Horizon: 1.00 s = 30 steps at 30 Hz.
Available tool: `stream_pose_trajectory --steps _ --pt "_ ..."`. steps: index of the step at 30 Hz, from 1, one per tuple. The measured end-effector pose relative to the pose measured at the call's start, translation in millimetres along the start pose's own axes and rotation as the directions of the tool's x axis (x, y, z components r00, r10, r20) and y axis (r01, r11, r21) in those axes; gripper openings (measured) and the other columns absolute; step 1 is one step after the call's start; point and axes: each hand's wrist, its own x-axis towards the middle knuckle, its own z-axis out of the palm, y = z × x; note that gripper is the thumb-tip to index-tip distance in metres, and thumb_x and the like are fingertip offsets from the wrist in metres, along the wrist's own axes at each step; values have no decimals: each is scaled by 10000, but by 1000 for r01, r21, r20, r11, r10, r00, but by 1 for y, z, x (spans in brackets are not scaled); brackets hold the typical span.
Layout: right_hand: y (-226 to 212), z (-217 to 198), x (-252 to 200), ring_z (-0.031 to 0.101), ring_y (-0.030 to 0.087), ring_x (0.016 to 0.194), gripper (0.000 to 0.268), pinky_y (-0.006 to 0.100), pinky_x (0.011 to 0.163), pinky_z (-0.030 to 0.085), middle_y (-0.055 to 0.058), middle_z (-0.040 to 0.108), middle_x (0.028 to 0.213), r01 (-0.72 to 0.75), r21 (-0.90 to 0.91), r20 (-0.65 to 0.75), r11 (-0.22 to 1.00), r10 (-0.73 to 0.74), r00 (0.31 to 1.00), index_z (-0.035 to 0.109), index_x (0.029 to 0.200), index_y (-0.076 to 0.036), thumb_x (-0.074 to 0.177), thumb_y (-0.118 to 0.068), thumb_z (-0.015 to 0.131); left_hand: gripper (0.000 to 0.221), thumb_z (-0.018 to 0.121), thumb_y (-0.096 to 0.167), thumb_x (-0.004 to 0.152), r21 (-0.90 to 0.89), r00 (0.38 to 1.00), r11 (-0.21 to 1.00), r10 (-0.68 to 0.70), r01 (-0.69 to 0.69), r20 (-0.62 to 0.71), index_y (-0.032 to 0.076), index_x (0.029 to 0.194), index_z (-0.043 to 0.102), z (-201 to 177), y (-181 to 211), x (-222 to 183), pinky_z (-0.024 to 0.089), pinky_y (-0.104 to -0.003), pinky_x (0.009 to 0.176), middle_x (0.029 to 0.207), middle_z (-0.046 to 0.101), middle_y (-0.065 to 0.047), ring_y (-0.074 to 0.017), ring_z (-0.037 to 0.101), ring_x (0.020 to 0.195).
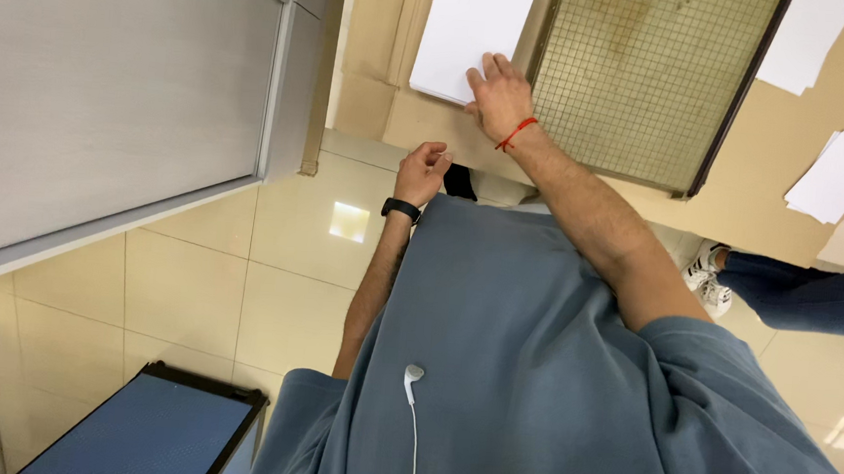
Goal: The person takes sheets of paper from a stack, aligns them on a paper cutter, and presses the blade down to cut the paper into smaller pieces.
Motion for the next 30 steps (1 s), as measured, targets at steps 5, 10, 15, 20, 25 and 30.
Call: stream_pose_trajectory --steps 5,10,15,20,25,30 --pt "1 -24 6 714 359 1220 388 548 815 712 131 746 1193 -40 101 125 994 27 992 786 1330 -70 1018 -262 913 519 798 550 1151 -23 1000 1000 -19 19 16 179 1503 891 -9 -2 12 717 -435 1136 1397 976 -85 -247 917 1293" --pt "2 -4 14 698 350 1044 491 533 696 673 128 732 1048 24 87 79 996 -31 996 654 1360 -68 890 -47 794 510 787 528 1171 -31 999 999 -21 23 38 173 1526 875 -15 5 17 710 -443 1168 1447 961 -64 -243 902 1338" --pt "-10 9 21 762 410 1205 581 579 751 714 200 832 1200 -75 6 124 997 74 990 733 1385 -68 1176 -546 988 496 795 526 1153 -15 999 1000 -8 9 33 182 1500 884 -12 -1 16 697 -421 1178 1395 979 -54 -237 915 1278" --pt "-12 11 18 758 440 1300 621 601 834 728 242 842 1322 -75 15 126 997 72 989 727 1453 -55 1113 -472 1036 515 793 529 1155 -37 1000 999 -8 9 29 160 1501 889 -12 -6 10 723 -432 1141 1398 973 -72 -238 913 1299" --pt "-7 5 20 742 399 1209 556 571 808 706 197 814 1227 -68 11 165 998 66 984 711 1402 -72 1160 -478 1004 530 781 542 1151 -35 1000 999 -2 3 26 164 1505 888 -14 -12 8 719 -428 1149 1444 963 -52 -230 903 1314" --pt "-7 -15 21 745 375 1061 354 569 773 699 163 779 1059 -73 106 178 992 53 983 712 1348 -49 1176 -285 914 503 814 549 1141 -50 999 998 -39 39 14 195 1489 894 -18 -2 6 707 -427 1130 1324 980 -64 -224 916 1223"
